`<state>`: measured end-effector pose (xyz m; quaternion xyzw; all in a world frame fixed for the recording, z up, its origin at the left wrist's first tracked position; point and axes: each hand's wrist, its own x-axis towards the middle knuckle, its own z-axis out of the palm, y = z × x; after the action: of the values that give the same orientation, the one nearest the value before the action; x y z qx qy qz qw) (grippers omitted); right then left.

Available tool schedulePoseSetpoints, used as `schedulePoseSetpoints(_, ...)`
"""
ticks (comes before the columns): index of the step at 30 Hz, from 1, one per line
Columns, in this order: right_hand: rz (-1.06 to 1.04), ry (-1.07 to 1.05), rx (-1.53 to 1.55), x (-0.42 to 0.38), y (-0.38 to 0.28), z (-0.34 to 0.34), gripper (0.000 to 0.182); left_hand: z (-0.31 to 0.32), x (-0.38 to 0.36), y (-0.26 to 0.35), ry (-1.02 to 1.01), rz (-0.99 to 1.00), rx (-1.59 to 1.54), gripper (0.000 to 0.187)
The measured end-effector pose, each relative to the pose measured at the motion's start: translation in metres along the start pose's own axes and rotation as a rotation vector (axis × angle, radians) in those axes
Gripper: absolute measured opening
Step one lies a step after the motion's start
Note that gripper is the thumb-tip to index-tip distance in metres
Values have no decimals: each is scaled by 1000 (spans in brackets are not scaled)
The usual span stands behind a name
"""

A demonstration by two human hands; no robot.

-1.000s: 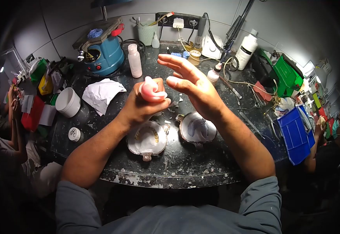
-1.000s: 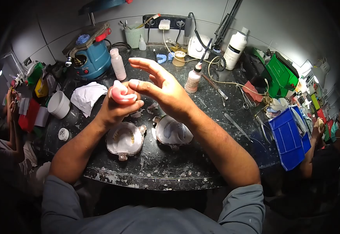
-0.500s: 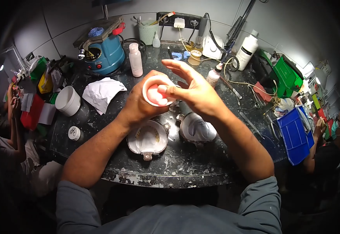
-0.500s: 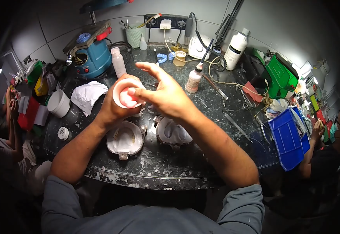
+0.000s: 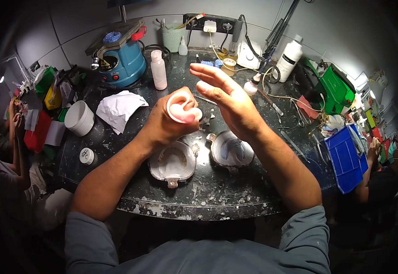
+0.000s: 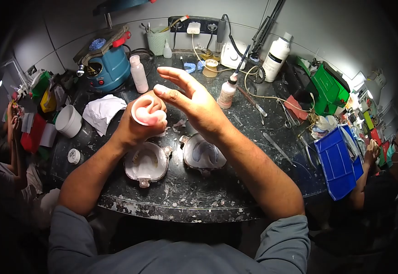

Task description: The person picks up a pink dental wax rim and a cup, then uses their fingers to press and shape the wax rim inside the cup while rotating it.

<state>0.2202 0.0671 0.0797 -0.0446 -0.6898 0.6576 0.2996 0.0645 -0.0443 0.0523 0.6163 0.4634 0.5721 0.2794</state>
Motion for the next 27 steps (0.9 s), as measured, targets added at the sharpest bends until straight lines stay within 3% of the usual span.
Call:
schedulePoseSetpoints(3, -33, 8, -37, -2, -3, 6, 60, -9, -1, -10, -40, -51, -151, 25)
schedulePoseSetpoints(7, 2, -3, 21, -2, -5, 3, 57, -8, 1, -18, 56, -54, -92, 21)
schedulePoseSetpoints(10, -10, 16, -45, 0, -5, -1, 60, -8, 4, -16, -5, -117, -189, 26)
schedulePoseSetpoints(13, -66, 8, -188, 2, -2, -5, 74, -4, 7, -16, 38, 64, 32, 41)
schedulePoseSetpoints(16, -15, -55, -376, 0, -9, -1, 91, -6, 4, -12, 13, 121, 125, 45)
schedulePoseSetpoints(19, -137, -41, -456, -5, 0, 9, 83, -4, 2, -6, 33, 50, 82, 46)
schedulePoseSetpoints(21, -111, 12, -420, -3, 2, 8, 81, -5, 2, -9, 2, 122, 214, 46)
schedulePoseSetpoints(23, -136, 88, -367, 1, 16, -3, 74, -2, 2, -10, 73, 51, 7, 46)
schedulePoseSetpoints(26, -68, 76, -341, -1, 5, -4, 69, 1, 0, 0, 37, -35, -5, 44)
schedulePoseSetpoints(27, -19, 8, -44, -1, 3, -3, 67, 2, 0, 0, 21, -54, 21, 43)
